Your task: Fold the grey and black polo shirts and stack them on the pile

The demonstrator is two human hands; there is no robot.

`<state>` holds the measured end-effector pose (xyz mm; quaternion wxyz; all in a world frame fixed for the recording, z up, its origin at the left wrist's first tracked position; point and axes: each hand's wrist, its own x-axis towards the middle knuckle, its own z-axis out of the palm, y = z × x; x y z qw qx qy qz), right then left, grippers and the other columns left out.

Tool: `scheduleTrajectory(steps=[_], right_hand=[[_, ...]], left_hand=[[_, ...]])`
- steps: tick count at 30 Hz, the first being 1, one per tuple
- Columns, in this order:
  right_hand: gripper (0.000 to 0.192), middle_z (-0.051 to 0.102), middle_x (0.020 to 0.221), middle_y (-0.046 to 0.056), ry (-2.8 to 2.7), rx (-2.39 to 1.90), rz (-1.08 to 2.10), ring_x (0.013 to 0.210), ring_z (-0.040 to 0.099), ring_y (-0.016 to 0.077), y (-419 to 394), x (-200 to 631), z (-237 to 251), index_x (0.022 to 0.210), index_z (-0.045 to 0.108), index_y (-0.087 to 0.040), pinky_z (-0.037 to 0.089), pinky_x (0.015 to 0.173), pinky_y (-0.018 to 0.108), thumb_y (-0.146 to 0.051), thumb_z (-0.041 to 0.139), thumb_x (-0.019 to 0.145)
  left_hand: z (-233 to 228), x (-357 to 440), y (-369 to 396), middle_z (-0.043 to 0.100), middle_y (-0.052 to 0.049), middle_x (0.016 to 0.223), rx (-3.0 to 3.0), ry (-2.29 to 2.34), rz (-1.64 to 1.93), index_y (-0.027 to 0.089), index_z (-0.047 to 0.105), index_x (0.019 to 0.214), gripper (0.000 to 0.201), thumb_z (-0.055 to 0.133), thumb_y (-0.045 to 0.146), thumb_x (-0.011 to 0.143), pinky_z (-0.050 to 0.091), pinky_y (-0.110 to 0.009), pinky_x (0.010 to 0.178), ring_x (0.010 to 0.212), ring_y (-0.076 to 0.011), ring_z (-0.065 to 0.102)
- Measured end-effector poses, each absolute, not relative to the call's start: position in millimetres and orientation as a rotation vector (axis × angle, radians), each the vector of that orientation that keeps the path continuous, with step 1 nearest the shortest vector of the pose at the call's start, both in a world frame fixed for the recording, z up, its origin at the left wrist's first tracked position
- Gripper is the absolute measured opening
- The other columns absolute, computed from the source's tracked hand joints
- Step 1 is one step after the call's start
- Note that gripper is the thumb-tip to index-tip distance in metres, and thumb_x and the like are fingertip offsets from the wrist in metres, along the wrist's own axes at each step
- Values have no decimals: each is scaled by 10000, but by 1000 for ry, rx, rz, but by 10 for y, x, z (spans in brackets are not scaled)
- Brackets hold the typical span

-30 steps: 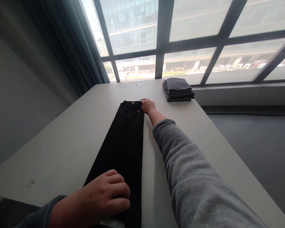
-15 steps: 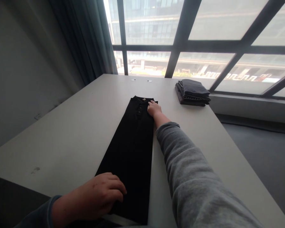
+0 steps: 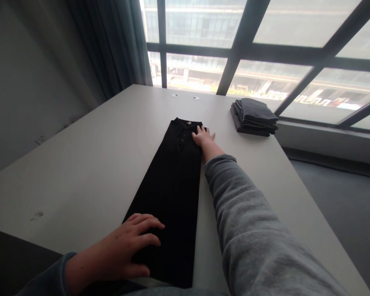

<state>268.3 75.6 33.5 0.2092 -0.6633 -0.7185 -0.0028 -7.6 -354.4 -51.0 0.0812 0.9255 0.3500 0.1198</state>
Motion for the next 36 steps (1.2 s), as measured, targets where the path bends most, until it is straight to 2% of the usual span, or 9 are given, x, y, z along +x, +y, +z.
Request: scheduleTrajectory(steps=[6, 10, 13, 18, 20, 22, 27, 30, 36], right_hand=[[724, 191, 1794, 99, -1921, -1745, -73, 1632, 162, 370, 587, 2658, 325, 1715, 265, -249, 149, 1256, 737, -576, 299, 1070], [617, 417, 1677, 164, -1768, -1492, -255, 1546, 345, 318, 181, 2724, 231, 1633, 414, -163, 238, 1280, 600, -405, 265, 1085], [562, 528, 1567, 182, -1764, -1343, -264, 1471, 439, 326, -262, 2851, 95, 1557, 524, -162, 311, 1263, 531, -339, 352, 1052], [432, 631, 1427, 141, -2028, -985, -174, 1365, 544, 325, -1189, 2972, -274, 1392, 687, -244, 411, 1214, 538, -261, 521, 993], [401, 635, 1433, 135, -2205, -820, -143, 1360, 559, 316, -1618, 2932, -450, 1344, 713, -254, 419, 1208, 561, -216, 563, 975], [404, 635, 1454, 128, -2366, -698, -123, 1397, 554, 319, -2064, 2857, -617, 1343, 712, -263, 342, 1249, 628, -191, 592, 964], [427, 637, 1483, 134, -2586, -492, -43, 1457, 528, 307, -3069, 2719, -952, 1381, 701, -232, 285, 1295, 600, -224, 640, 959], [461, 626, 1512, 127, -2589, -504, 88, 1461, 536, 298, -3463, 2782, -1088, 1403, 697, -242, 332, 1289, 549, -277, 696, 943], [584, 571, 1590, 105, -2484, -719, 220, 1524, 470, 336, -3796, 3041, -1240, 1443, 683, -292, 367, 1277, 573, -292, 813, 874]], left_hand=[[-509, -114, -3515, 628, -48, 1483, 2848, 904, 326, 300, 724, 1157, 528, 955, 492, 722, 379, -474, 1166, 1374, -343, 545], [-571, -119, -3549, 654, -45, 1441, 2875, 907, 381, 288, 716, 1132, 435, 924, 410, 771, 385, -476, 1171, 1347, -322, 571], [-598, -132, -3606, 653, -56, 1443, 2907, 911, 421, 283, 697, 1150, 419, 899, 362, 791, 387, -504, 1182, 1352, -325, 570], [-584, -172, -3714, 648, -75, 1439, 2998, 860, 461, 264, 678, 1162, 391, 839, 237, 807, 470, -493, 1123, 1280, -303, 622], [-619, -187, -3742, 688, -82, 1362, 3056, 863, 519, 245, 677, 1141, 327, 782, 178, 839, 522, -474, 1061, 1205, -289, 661], [-689, -206, -3766, 717, -87, 1304, 3118, 863, 600, 232, 672, 1179, 319, 708, 115, 884, 557, -456, 1018, 1166, -276, 685], [-797, -383, -3855, 637, -104, 1468, 3151, 908, 671, 286, 606, 1413, 590, 735, 96, 870, 586, -450, 1005, 1235, -288, 670], [-728, -618, -3915, 671, -78, 1413, 3096, 975, 611, 309, 651, 1354, 610, 779, 78, 804, 559, -470, 1046, 1240, -293, 665], [-646, -987, -3943, 730, -41, 1315, 2952, 1093, 558, 317, 742, 1212, 400, 769, 136, 856, 533, -407, 1059, 1227, -254, 670]])
